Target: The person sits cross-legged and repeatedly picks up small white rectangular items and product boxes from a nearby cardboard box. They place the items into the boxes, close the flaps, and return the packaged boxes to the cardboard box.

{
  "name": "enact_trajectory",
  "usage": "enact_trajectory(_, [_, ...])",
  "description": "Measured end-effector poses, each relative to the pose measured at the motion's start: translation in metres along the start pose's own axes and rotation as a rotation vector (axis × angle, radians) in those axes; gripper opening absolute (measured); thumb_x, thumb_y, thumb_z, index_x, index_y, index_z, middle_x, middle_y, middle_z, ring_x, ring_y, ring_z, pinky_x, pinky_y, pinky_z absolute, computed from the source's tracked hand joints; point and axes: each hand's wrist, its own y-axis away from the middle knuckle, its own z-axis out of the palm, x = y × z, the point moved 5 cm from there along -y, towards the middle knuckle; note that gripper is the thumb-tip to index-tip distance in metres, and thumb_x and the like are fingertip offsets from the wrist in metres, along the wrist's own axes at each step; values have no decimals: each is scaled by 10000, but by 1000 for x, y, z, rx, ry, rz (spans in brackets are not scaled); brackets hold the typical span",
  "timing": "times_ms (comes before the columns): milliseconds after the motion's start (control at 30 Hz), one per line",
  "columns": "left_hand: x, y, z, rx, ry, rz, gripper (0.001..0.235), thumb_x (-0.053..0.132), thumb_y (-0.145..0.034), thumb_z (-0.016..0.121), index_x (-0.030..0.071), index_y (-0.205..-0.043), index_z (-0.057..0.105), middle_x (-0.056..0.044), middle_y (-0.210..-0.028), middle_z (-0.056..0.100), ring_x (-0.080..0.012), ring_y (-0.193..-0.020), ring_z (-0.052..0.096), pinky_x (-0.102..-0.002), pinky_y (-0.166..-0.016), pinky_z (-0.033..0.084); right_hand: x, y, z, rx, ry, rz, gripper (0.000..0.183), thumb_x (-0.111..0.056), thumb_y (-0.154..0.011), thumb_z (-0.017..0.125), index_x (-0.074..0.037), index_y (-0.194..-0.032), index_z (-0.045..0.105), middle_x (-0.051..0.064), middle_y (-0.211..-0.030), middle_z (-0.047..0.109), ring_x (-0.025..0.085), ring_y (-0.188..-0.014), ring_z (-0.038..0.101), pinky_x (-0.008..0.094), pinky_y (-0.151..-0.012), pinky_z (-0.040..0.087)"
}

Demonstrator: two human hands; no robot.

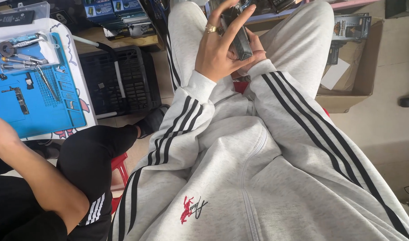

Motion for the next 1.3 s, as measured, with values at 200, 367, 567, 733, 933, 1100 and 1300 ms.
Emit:
enact_trajectory(200, [9, -1, -10, 103, -9, 2, 810, 696, -928, 857, 301, -1519, 469, -101, -1481, 392, -225, -1393, 548, -412, -1190, 624, 0, -24, 28, 25, 11, 5, 423, -318, -948, 516, -34, -1207, 692, 139, -1242, 722, 285, -1180, 675, 376, -1095, 529])
enact_trajectory(367, [10, -4, -8, 174, -27, 59, 742, 697, -963, 784, 340, -1524, 456, -84, -1505, 357, -254, -1368, 585, -477, -1138, 672, -8, -28, 31, 38, 32, -6, 418, -322, -936, 533, -32, -1183, 704, 142, -1218, 733, 286, -1155, 687, 374, -1086, 536])
enact_trajectory(567, [7, 1, -17, 222, -12, 22, 750, 569, -926, 868, 290, -1497, 470, 7, -1492, 470, -275, -1394, 499, -495, -1131, 622, -5, -27, 30, 58, 58, 4, 413, -327, -921, 553, -29, -1154, 717, 145, -1190, 745, 287, -1126, 703, 372, -1074, 545])
enact_trajectory(733, [-8, 2, -31, 320, 72, -38, 792, 569, -838, 881, 279, -1451, 473, -81, -1396, 500, -266, -1312, 528, -461, -1087, 573, -3, -34, 19, 73, 70, 9, 410, -330, -911, 567, -27, -1135, 726, 147, -1171, 754, 288, -1107, 713, 370, -1066, 551])
enact_trajectory(933, [-36, 12, -65, 579, 167, -155, 773, 639, -849, 684, 210, -1461, 488, -10, -1482, 501, -205, -1441, 495, -409, -1262, 420, -21, -56, -8, 32, 40, -206, 298, -178, -957, 682, -13, -1205, 680, 77, -1112, 769, 158, -967, 739, 274, -802, 619])
enact_trajectory(1100, [-82, 26, -95, 1042, 812, -4, 393, 262, -1185, 512, 82, -1528, 579, -75, -1539, 578, -249, -1477, 513, -457, -1287, 387, -26, -44, -6, 230, -124, -206, 406, -119, -860, 763, 42, -1220, 664, 119, -1085, 763, 223, -965, 749, 292, -781, 651])
enact_trajectory(1300, [-116, 44, -89, 1254, 1113, -65, 425, 276, -1215, 508, -90, -1378, 651, -225, -1396, 623, -363, -1308, 533, -507, -1119, 383, -31, -48, -12, 161, -172, -254, 398, -122, -899, 735, 22, -1259, 641, 105, -1096, 745, 219, -962, 735, 298, -750, 646])
